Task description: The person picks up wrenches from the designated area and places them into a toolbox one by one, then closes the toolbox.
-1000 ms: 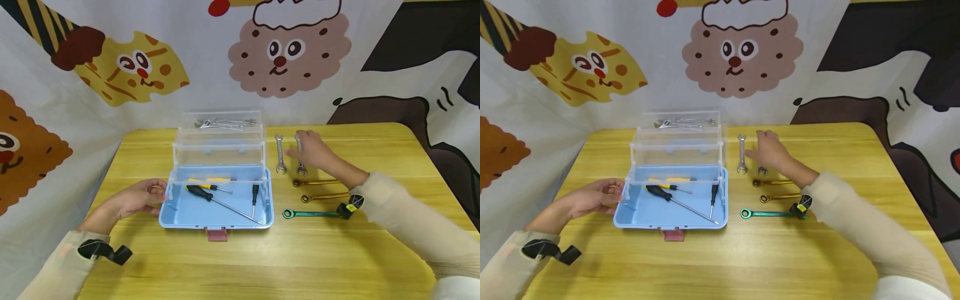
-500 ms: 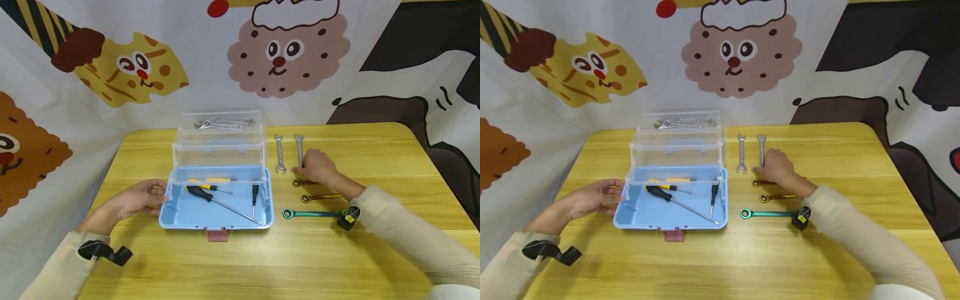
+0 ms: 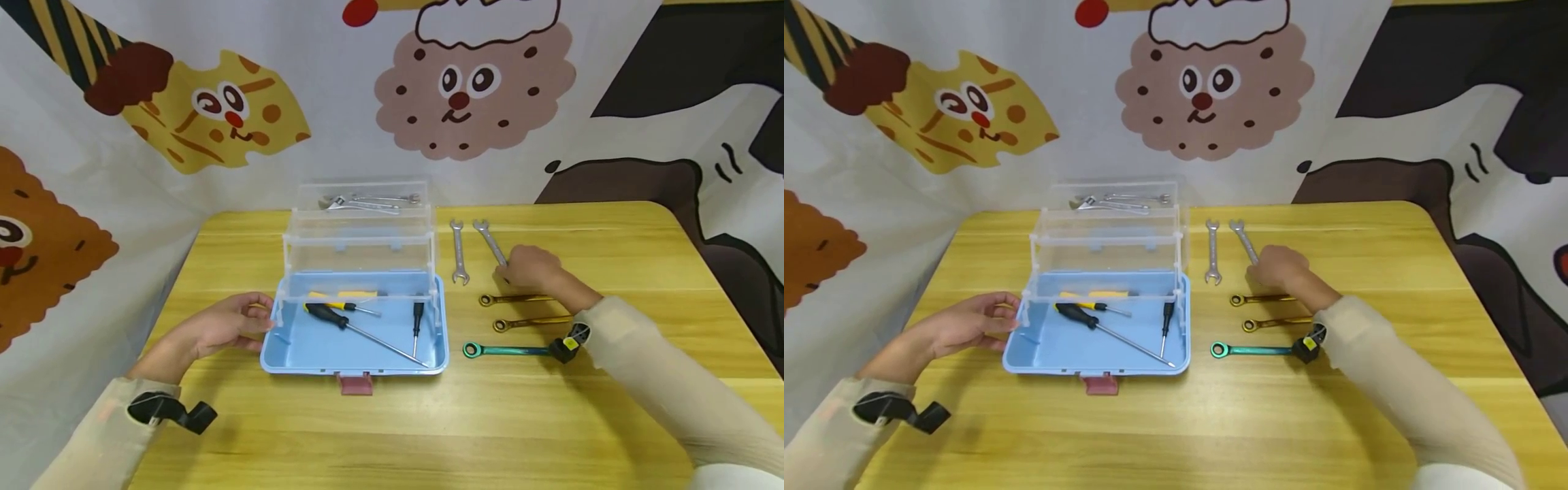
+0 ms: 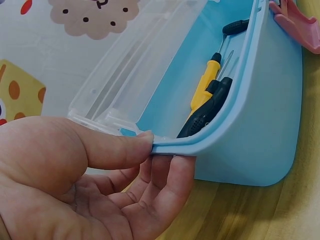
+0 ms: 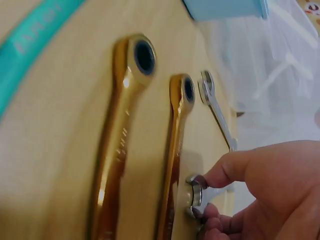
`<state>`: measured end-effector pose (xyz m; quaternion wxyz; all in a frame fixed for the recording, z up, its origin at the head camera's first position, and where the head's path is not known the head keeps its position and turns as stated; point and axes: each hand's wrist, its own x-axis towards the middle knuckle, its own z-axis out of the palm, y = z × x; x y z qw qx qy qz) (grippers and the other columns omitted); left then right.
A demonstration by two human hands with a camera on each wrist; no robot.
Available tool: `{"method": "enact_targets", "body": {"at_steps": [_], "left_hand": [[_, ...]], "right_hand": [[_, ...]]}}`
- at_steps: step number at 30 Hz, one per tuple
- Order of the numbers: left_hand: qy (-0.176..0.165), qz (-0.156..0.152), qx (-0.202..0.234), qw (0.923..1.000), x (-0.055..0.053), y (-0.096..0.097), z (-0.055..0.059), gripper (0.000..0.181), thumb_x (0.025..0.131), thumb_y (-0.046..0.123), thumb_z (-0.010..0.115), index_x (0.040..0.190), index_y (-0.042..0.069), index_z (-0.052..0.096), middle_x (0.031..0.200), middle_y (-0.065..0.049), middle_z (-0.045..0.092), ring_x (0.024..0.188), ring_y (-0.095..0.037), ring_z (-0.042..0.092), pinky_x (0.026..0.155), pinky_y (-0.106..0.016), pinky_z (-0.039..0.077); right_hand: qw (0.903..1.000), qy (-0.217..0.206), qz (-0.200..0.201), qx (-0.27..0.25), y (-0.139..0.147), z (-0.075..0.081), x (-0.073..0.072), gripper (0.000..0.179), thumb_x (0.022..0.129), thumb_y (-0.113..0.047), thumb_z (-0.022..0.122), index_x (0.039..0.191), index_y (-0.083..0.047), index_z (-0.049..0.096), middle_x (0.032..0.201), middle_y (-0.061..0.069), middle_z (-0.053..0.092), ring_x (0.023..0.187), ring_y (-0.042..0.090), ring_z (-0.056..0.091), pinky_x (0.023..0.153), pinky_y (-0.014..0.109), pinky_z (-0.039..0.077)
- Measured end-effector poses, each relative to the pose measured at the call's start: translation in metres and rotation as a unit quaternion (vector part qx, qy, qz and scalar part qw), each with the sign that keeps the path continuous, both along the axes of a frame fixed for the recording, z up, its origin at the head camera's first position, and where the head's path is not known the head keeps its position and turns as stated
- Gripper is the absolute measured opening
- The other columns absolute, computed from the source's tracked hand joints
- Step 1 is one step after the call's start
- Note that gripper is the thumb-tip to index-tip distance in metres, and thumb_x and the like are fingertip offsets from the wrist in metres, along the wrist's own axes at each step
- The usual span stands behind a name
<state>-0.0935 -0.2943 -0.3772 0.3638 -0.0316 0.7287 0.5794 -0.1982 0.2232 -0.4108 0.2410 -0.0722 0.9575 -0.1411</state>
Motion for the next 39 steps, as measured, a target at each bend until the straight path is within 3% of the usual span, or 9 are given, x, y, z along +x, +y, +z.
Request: {"method": "enact_targets", "body": {"at_steps": [9,14,18,22,26,30,39], "left_hand": [[0.006,0.002,-0.005,1.0000,0.002,0.000,0.001,0.033,0.102,0.002,0.057,0.128,-0.008,0.039,0.102,-0.008,0.056,0.092,-0.019,0.064,0.080,-0.037,0.060],[0.005,0.005,-0.010,0.9999,0.002,0.001,0.002,0.034,0.101,0.002,0.058,0.128,-0.008,0.039,0.103,-0.009,0.056,0.092,-0.020,0.063,0.081,-0.038,0.060],[0.006,0.004,-0.009,0.9999,0.002,0.001,0.002,0.034,0.102,0.002,0.058,0.128,-0.008,0.039,0.103,-0.009,0.056,0.092,-0.020,0.063,0.081,-0.038,0.060],[0.007,0.003,-0.010,0.9999,0.001,0.001,0.003,0.033,0.102,0.002,0.058,0.128,-0.008,0.039,0.103,-0.008,0.056,0.092,-0.020,0.064,0.080,-0.037,0.060],[0.006,0.005,-0.014,0.9999,0.002,0.002,0.003,0.034,0.101,0.002,0.058,0.128,-0.008,0.040,0.102,-0.008,0.055,0.092,-0.020,0.063,0.080,-0.037,0.060],[0.007,0.006,-0.015,0.9998,0.002,0.002,0.003,0.033,0.101,0.002,0.058,0.128,-0.008,0.040,0.102,-0.008,0.055,0.091,-0.020,0.063,0.080,-0.037,0.060],[0.003,0.006,-0.013,0.9999,0.002,0.002,0.003,0.031,0.101,0.002,0.058,0.126,-0.007,0.041,0.102,-0.008,0.057,0.092,-0.020,0.064,0.080,-0.037,0.060]], "right_hand": [[0.9942,-0.027,-0.029,-0.100,0.019,0.001,-0.012,0.034,0.101,-0.024,0.057,0.085,0.002,0.072,0.063,0.003,0.056,0.052,0.014,0.042,0.049,0.029,0.037],[0.9874,-0.021,-0.054,-0.147,0.029,0.000,-0.011,0.031,0.104,-0.022,0.052,0.100,0.006,0.064,0.075,0.009,0.058,0.059,0.017,0.042,0.054,0.033,0.038],[0.9807,0.016,-0.093,-0.171,0.036,-0.006,-0.009,0.045,0.103,-0.034,0.059,0.122,0.006,0.054,0.095,0.017,0.058,0.069,0.021,0.046,0.059,0.034,0.039],[0.9654,0.077,-0.130,-0.213,0.041,-0.011,-0.007,0.060,0.099,-0.042,0.066,0.136,0.003,0.054,0.107,0.021,0.057,0.076,0.022,0.049,0.060,0.032,0.042],[0.9485,0.121,-0.149,-0.252,0.041,-0.015,-0.006,0.054,0.100,-0.037,0.067,0.136,0.002,0.060,0.097,0.013,0.059,0.074,0.018,0.049,0.059,0.028,0.042],[0.9391,0.148,-0.159,-0.267,0.040,-0.019,-0.005,0.047,0.101,-0.034,0.065,0.131,0.002,0.064,0.091,0.008,0.061,0.072,0.016,0.048,0.059,0.026,0.041],[0.9264,0.172,-0.178,-0.283,0.037,-0.027,-0.007,0.040,0.105,-0.028,0.058,0.130,0.003,0.065,0.107,0.015,0.063,0.077,0.012,0.048,0.060,0.020,0.041]]}}
